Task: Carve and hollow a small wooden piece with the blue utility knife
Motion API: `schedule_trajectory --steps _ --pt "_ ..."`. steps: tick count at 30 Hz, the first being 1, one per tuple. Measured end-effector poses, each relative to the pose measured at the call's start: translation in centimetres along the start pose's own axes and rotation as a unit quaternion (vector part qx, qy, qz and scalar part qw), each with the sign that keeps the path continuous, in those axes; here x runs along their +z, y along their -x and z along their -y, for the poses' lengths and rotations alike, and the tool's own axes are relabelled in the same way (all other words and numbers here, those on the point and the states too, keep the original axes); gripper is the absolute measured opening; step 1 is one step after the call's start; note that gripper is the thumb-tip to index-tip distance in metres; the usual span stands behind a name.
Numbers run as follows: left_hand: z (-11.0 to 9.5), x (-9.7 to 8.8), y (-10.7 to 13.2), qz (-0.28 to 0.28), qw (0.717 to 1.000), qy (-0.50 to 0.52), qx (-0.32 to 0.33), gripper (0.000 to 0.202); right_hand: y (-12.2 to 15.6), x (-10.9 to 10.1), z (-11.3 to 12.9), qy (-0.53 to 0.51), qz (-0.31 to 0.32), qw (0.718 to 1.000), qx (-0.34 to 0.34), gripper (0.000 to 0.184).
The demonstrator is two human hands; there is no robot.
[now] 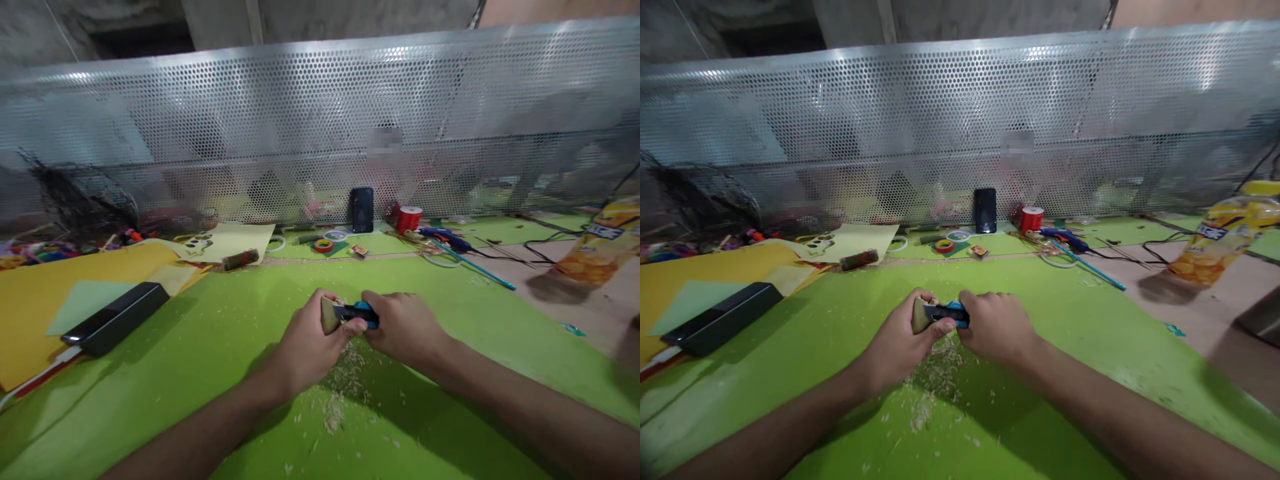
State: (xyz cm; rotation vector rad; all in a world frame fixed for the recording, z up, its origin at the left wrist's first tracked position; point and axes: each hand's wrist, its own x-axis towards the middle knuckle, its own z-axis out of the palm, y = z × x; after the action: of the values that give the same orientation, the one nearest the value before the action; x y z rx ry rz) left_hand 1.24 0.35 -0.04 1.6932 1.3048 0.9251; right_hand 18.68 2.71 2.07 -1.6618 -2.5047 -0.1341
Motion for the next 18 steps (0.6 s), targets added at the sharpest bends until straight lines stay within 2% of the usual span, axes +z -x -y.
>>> schedule_trajectory --steps 10,16,18 --pt "0.2 -0.1 0.09 -0.01 1.0 -0.009 -0.008 0.047 -0.06 0.43 0.01 -0.018 -0.002 1.0 0.011 0.015" --pt "-0.14 0.25 0.42 -0.054 0.997 -0.047 0.0 0.044 -0.15 0.41 0.4 -0.051 -0.004 0.998 0.032 0.012" --pt "-0.22 0.43 0.5 -0.056 0.998 -0.031 -0.001 0.041 -0.19 0.35 0.54 -0.067 -0.006 0.997 0.046 0.01"
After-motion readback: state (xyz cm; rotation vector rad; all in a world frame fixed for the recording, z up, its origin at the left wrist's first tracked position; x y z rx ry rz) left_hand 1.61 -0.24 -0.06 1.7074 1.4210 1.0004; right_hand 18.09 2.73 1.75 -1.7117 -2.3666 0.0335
